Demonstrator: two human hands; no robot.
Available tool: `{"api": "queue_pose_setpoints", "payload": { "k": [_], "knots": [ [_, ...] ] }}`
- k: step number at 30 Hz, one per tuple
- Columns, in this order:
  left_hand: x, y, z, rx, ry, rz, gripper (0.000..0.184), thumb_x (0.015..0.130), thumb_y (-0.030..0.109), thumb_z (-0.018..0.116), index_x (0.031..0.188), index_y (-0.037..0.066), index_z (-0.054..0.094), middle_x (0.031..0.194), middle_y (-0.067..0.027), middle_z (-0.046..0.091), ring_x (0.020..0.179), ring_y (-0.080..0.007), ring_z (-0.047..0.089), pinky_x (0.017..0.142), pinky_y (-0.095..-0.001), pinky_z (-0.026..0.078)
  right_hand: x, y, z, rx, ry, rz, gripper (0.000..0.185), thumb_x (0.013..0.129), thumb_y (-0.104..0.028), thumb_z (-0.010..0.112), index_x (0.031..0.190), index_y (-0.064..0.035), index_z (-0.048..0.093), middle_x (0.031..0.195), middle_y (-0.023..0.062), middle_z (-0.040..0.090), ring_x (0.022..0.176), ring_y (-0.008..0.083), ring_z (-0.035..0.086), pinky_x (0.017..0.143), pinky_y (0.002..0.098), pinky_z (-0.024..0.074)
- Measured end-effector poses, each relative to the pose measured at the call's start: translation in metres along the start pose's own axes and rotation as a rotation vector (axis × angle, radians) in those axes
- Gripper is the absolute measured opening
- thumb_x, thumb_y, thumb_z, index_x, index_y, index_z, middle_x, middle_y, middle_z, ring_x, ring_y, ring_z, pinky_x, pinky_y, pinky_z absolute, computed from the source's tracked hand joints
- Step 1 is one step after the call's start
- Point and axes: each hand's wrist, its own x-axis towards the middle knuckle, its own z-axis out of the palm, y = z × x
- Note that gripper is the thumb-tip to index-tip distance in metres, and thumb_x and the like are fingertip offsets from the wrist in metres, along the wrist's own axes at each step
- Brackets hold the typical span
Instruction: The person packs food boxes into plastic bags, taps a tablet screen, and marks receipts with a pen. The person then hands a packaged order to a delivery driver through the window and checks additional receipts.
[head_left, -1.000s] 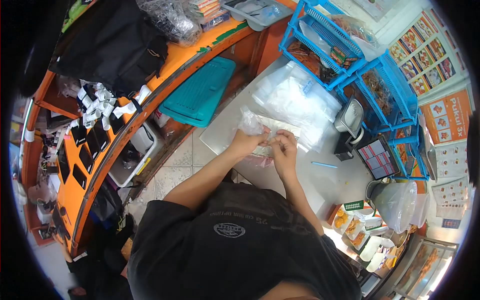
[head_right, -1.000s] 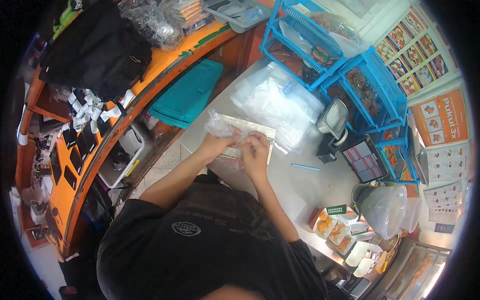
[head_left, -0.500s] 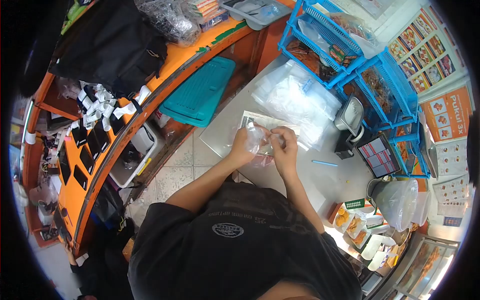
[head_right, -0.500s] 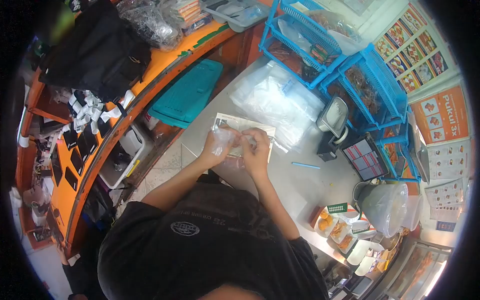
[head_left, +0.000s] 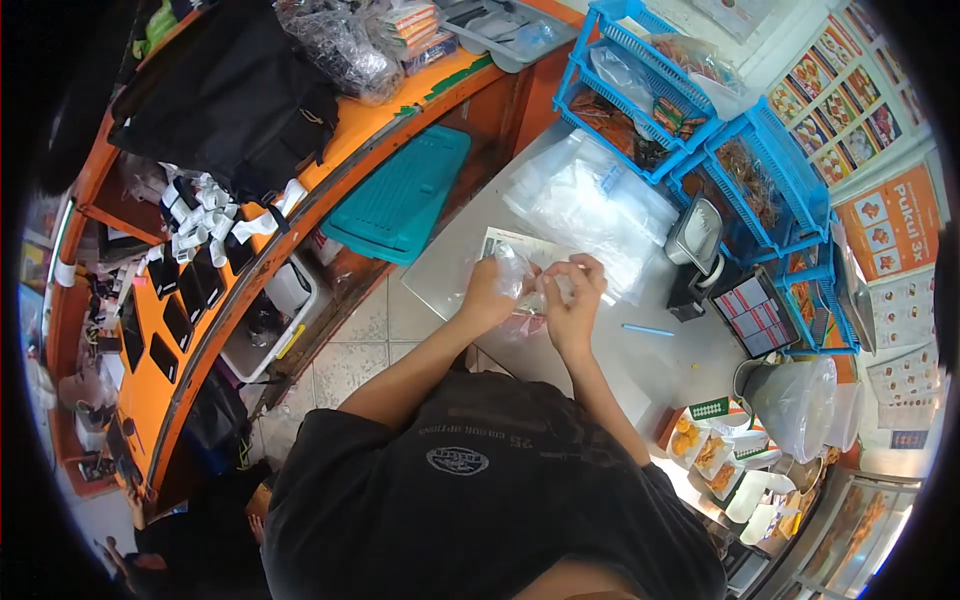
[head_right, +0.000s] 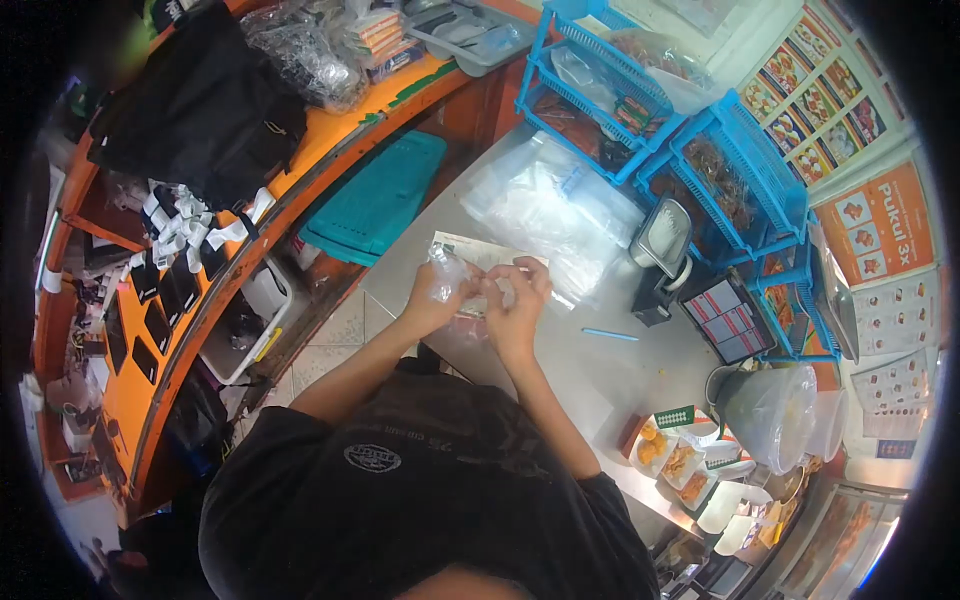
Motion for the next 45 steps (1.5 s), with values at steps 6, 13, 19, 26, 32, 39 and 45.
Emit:
{"api": "queue_pose_setpoints", "payload": {
  "k": [6, 13, 19, 26, 32, 39, 45],
  "knots": [
    [0.002, 0.013, 0.000, 0.116, 0.022, -0.064, 0.014, 0.081, 0.010, 0.064, 0.086, -0.002, 0.067, 0.071, -0.0089, 0.066, 0.066, -0.0147, 0.064, 0.059, -0.0295, 0.050, 0.006, 0.032, -0.010, 0.209, -0.363, 0.098, 0.011, 0.081, 0.001, 0.058, 0.089, -0.0057, 0.055, 0.087, 0.0083, 0.055, 0.093, 0.0221, 0.050, 0.086, 0.0374, 0.0371],
    [0.013, -0.065, 0.007, 0.321, 0.118, -0.120, 0.031, 0.080, 0.025, 0.070, 0.092, -0.003, 0.064, 0.081, -0.0169, 0.067, 0.073, -0.0255, 0.066, 0.066, -0.0368, 0.051, 0.006, 0.059, -0.011, 0.001, -0.310, -0.234, 0.005, 0.079, -0.004, 0.055, 0.077, -0.0014, 0.051, 0.071, 0.0136, 0.055, 0.068, 0.0306, 0.049, 0.063, 0.0410, 0.0388],
    [0.006, 0.043, -0.019, 1.057, -0.154, 0.304, 0.045, 0.066, 0.030, 0.077, 0.097, -0.001, 0.064, 0.100, -0.0139, 0.060, 0.107, -0.0267, 0.051, 0.091, -0.0412, 0.041, 0.014, 0.058, -0.034, 0.625, -0.367, 0.050, 0.003, 0.086, -0.002, 0.053, 0.084, -0.0029, 0.051, 0.074, 0.0037, 0.055, 0.067, 0.0140, 0.053, 0.061, 0.0282, 0.0423],
    [0.003, 0.033, -0.022, 1.215, -0.288, 0.429, 0.038, 0.066, 0.030, 0.076, 0.089, 0.001, 0.066, 0.098, -0.0067, 0.061, 0.108, -0.0239, 0.048, 0.092, -0.0414, 0.035, -0.013, 0.110, -0.035, 0.713, 0.118, 0.294, 0.005, 0.087, -0.004, 0.051, 0.082, -0.0061, 0.051, 0.074, 0.0028, 0.054, 0.065, 0.0083, 0.045, 0.058, 0.0222, 0.0357],
    [-0.054, 0.102, -0.168, 0.401, 0.121, 0.314, 0.022, 0.071, 0.017, 0.071, 0.089, 0.004, 0.067, 0.096, -0.0115, 0.064, 0.089, -0.0282, 0.059, 0.079, -0.0386, 0.045, -0.010, 0.080, -0.014, 0.614, 0.119, 0.295, 0.008, 0.087, -0.005, 0.049, 0.079, -0.0077, 0.050, 0.071, 0.0024, 0.054, 0.060, 0.0071, 0.043, 0.055, 0.0205, 0.0335],
    [-0.134, 0.282, -0.372, 0.450, 1.388, 0.449, 0.021, 0.077, 0.014, 0.069, 0.090, -0.001, 0.063, 0.083, -0.0108, 0.064, 0.074, -0.0209, 0.060, 0.067, -0.0329, 0.048, 0.064, 0.019, 0.125, 0.680, -0.200, 0.333, 0.006, 0.086, -0.003, 0.050, 0.082, -0.0073, 0.050, 0.070, 0.0036, 0.056, 0.058, 0.0072, 0.045, 0.053, 0.0200, 0.0351],
    [-0.035, 0.364, -0.647, 1.278, 1.556, 0.018, 0.041, 0.079, 0.040, 0.063, 0.095, 0.002, 0.067, 0.097, -0.0220, 0.065, 0.093, -0.0353, 0.062, 0.078, -0.0395, 0.048, 0.110, -0.079, 0.223, 0.493, -0.396, 0.058, 0.008, 0.085, 0.003, 0.051, 0.083, -0.0044, 0.050, 0.069, 0.0033, 0.055, 0.061, 0.0075, 0.049, 0.056, 0.0214, 0.0400]
  ]
}}
